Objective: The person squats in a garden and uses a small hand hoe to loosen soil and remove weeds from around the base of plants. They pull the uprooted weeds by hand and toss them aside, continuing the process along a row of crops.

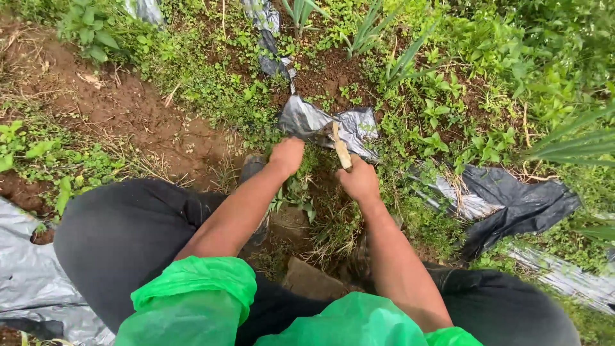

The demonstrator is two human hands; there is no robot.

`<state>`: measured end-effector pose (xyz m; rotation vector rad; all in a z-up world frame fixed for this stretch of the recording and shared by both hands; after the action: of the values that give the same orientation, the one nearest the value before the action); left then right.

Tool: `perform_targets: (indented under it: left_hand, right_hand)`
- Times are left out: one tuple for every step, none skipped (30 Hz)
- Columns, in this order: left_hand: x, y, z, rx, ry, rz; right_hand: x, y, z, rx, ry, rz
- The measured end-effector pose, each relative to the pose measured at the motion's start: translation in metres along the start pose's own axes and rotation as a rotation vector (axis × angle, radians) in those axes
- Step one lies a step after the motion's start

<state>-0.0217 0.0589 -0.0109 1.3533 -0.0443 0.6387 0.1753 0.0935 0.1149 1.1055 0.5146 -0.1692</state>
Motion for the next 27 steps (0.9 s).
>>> perform_targets:
  left_hand:
    - [-0.014, -0.014, -0.019, 0.018, 0.023, 0.009]
    - [-0.021, -0.043, -0.018, -0.026, -0.043, -0.083]
    - [-0.027, -0.074, -0.016, -0.071, -0.11, -0.172]
    - [-0.029, -0.068, -0.015, -0.066, -0.104, -0.182]
    - [-0.029, -0.062, -0.014, -0.059, -0.076, -0.109]
    - [-0.023, -0.059, -0.014, -0.057, -0.064, -0.035]
    - [-0.013, -0.038, -0.021, -0.057, -0.074, -0.044]
    - [-0.003, -0.011, -0.019, 0.102, -0.043, -0.061]
    - [0.007, 0.016, -0.016, 0.26, -0.012, -0.076]
    - [0.024, 0.041, -0.01, 0.253, -0.029, -0.076]
    - [0.037, 0.068, -0.004, 0.258, -0.008, -0.055]
    - [0.052, 0.096, 0.0, 0.269, 0.012, -0.029]
    - [0.049, 0.088, -0.01, 0.267, -0.005, -0.026]
    - [0.042, 0.075, -0.016, 0.239, 0.016, -0.027]
    - [0.033, 0.063, -0.022, 0.211, 0.038, -0.03]
    - [0.025, 0.042, -0.026, 0.205, 0.036, -0.026]
    - [0.014, 0.015, -0.03, 0.131, 0.054, -0.044]
    - [0.004, -0.01, -0.036, 0.06, 0.07, -0.063]
    - [0.012, -0.007, -0.026, 0.056, 0.066, -0.059]
    - [0.017, -0.001, -0.018, 0.059, 0.075, -0.091]
    - [0.023, 0.004, -0.01, 0.061, 0.084, -0.123]
    - [0.014, -0.015, -0.015, 0.056, 0.081, -0.12]
    - [0.006, -0.031, -0.021, 0.083, 0.081, -0.086]
    - [-0.001, -0.046, -0.03, 0.111, 0.078, -0.055]
    - [-0.004, -0.054, -0.023, 0.108, 0.071, -0.054]
    - [-0.009, -0.055, -0.024, 0.149, 0.084, -0.034]
    - [-0.015, -0.056, -0.024, 0.19, 0.097, -0.013]
  right_hand:
    - [-0.014, 0.009, -0.008, -0.008, 0.027, 0.011]
    - [-0.018, 0.015, -0.001, 0.011, 0.037, 0.047]
    - [-0.021, 0.022, 0.004, 0.029, 0.048, 0.082]
    - [-0.027, 0.023, 0.006, 0.029, 0.057, 0.073]
    - [-0.03, 0.025, 0.007, 0.015, 0.061, 0.109]
    - [-0.029, 0.029, 0.01, 0.009, 0.051, 0.144]
    - [-0.031, 0.028, 0.004, 0.016, 0.045, 0.134]
    - [-0.03, 0.027, 0.007, 0.026, 0.071, 0.14]
    - [-0.029, 0.025, 0.009, 0.037, 0.097, 0.145]
    - [-0.03, 0.029, 0.014, 0.044, 0.08, 0.142]
    - [-0.032, 0.035, 0.019, 0.06, 0.044, 0.103]
    - [-0.034, 0.042, 0.022, 0.081, 0.013, 0.069]
    - [-0.033, 0.046, 0.019, 0.094, 0.0, 0.069]
    - [-0.031, 0.048, 0.018, 0.111, -0.019, 0.01]
    - [-0.03, 0.05, 0.017, 0.128, -0.038, -0.05]
    - [-0.022, 0.042, 0.01, 0.126, -0.044, -0.046]
    - [-0.014, 0.034, 0.002, 0.141, -0.073, -0.169]
    - [-0.006, 0.028, -0.007, 0.159, -0.1, -0.292]
    - [-0.006, 0.028, -0.003, 0.161, -0.105, -0.289]
    - [-0.007, 0.026, -0.001, 0.146, -0.103, -0.282]
    - [-0.008, 0.024, 0.001, 0.132, -0.101, -0.274]
    - [0.0, 0.016, 0.007, 0.132, -0.107, -0.271]
    - [0.008, 0.006, 0.012, 0.119, -0.104, -0.251]
    - [0.015, -0.002, 0.016, 0.11, -0.102, -0.234]
    - [0.029, -0.016, 0.023, 0.114, -0.108, -0.234]
    - [0.042, -0.031, 0.022, 0.087, -0.121, -0.224]
    - [0.054, -0.048, 0.022, 0.061, -0.134, -0.214]
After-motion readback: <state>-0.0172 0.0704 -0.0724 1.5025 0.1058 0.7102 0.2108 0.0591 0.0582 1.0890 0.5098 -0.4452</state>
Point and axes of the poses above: each hand's wrist, its own z-axis away from the middle knuckle, its own y-axis out of the back of the hand, x = y × z, the point moved 9 cm from there along -z, towards the middle knuckle, and after that the axes turned 10 degrees about x, right-handed, at the moved point
